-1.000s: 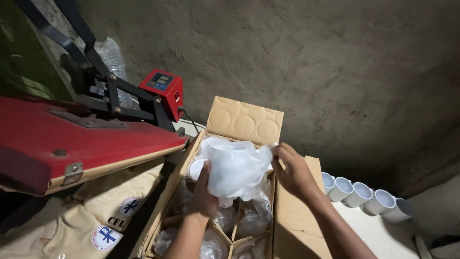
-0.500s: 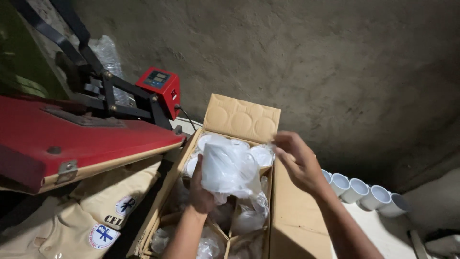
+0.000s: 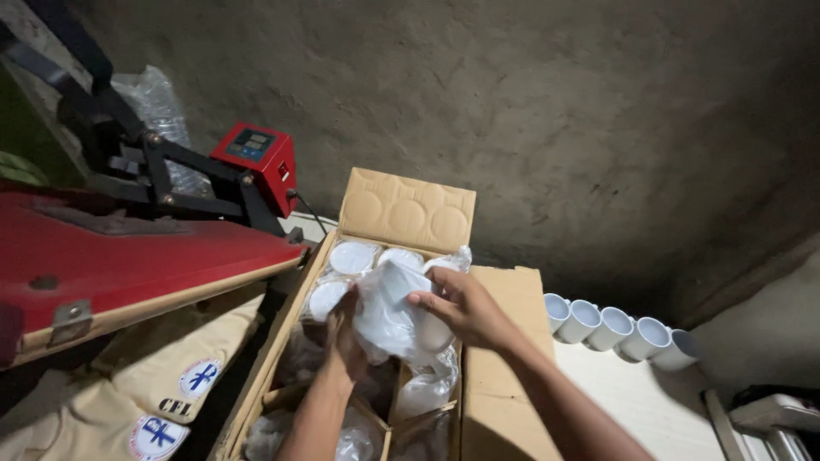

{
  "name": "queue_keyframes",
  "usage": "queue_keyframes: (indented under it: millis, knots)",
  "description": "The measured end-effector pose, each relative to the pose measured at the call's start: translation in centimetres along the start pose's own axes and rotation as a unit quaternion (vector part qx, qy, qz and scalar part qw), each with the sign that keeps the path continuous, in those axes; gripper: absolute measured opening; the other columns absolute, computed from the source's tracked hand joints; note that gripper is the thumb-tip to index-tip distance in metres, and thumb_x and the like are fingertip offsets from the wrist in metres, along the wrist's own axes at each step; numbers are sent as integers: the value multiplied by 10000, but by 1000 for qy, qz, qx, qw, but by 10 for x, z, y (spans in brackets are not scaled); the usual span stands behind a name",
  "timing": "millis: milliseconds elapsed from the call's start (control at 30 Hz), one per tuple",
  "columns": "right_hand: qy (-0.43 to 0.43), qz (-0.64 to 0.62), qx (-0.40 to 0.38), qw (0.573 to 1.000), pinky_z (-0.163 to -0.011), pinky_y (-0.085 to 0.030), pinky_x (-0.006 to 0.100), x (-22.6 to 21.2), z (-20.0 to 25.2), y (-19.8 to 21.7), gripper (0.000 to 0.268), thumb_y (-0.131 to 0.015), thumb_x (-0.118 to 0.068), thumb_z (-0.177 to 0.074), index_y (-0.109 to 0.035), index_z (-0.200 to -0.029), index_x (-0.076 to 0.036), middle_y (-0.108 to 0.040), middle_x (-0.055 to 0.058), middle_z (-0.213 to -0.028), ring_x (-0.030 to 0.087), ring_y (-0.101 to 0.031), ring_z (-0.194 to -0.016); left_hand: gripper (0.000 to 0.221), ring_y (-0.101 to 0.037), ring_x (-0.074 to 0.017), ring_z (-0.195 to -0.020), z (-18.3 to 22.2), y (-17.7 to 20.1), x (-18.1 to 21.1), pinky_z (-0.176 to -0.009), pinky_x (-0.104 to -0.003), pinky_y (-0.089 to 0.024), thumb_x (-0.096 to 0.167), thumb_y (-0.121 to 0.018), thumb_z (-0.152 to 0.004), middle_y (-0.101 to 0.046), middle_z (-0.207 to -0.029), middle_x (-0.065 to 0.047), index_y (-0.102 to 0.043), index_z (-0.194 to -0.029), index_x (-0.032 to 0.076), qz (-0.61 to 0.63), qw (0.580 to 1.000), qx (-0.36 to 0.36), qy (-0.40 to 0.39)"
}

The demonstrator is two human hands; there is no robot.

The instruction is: The recorder is unboxing white ceramic mugs from a cardboard box and placing them onto a table.

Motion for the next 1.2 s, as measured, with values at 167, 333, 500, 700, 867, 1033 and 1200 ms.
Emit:
queue_keyframes:
  millis: [167,333,500,700,867,1033,1200]
  knots:
    - [-177,-281,127,935,-709,-487,324,52,21,-9,332,-668,-302,-1008,-590,-1123,0,-616,39,-966,127,-578,-849,644,-704,-247,-1003,-3,18,-1,-792,-408,-591,558,-572,-926,-716,-1148,-109,-632,-1278,22,1,993,116,26]
    - [-270,-497,124,815,-878,-595,448,44,34,-28,556,-568,-363,-972,-545,-1359,35,-717,192,-1190,291,-722,-1029,632,-651,-191,-1033,3,3,15,-867,-339,-547,510,-694,-917,-694,-1165,-91,-687,-1256,-24,-39,995,48,-76]
    - [-143,-501,193,831,-903,-580,430,61,32,-16,475,-610,-205,-937,-520,-1383,-69,-676,110,-1246,237,-694,-1071,471,-568,-193,-1105,42,-74,63,-918,-320,-483,279,-865,-775,-574,-1276,-116,-604,-1062,11,-258,923,-82,-275]
    - [-47,-423,284,859,-969,-532,341,52,46,-12,446,-618,-191,-985,-503,-1406,-95,-635,71,-1318,173,-613,-1191,206,-566,-266,-1169,50,-99,43,-985,-332,-471,-119,-641,-729,-500,-1390,-173,-548,-869,-1,-362,861,-95,-345]
    - [-36,-418,299,857,-930,-556,364,54,65,31,424,-601,-245,-1012,-519,-1377,-45,-644,79,-1264,179,-606,-1167,231,-601,-261,-1156,63,-104,48,-1041,-304,-444,-199,-453,-720,-618,-1273,-173,-490,-804,13,-368,834,-96,-400]
    - [-12,-365,311,877,-839,-609,400,47,106,127,428,-622,-246,-964,-555,-1335,-42,-664,68,-1217,166,-662,-1089,283,-618,-219,-911,57,-101,24,-867,-272,-452,-192,-424,-651,-632,-895,-118,-582,-774,9,-425,830,-96,-348]
    - [11,-141,244,960,-813,-540,307,53,173,250,370,-672,-202,-1005,-633,-1323,-15,-689,83,-1113,159,-621,-961,166,-599,-215,-796,68,-168,15,-796,-286,-459,-71,-480,-861,-588,-820,-75,-597,-796,27,-434,843,-154,-278]
Point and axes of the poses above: each hand's wrist, its own z-axis away from the middle knuckle, its own y-axis out of the back of the hand, x = y × z, the point moved 9 cm from there along -z, towards the middle knuckle
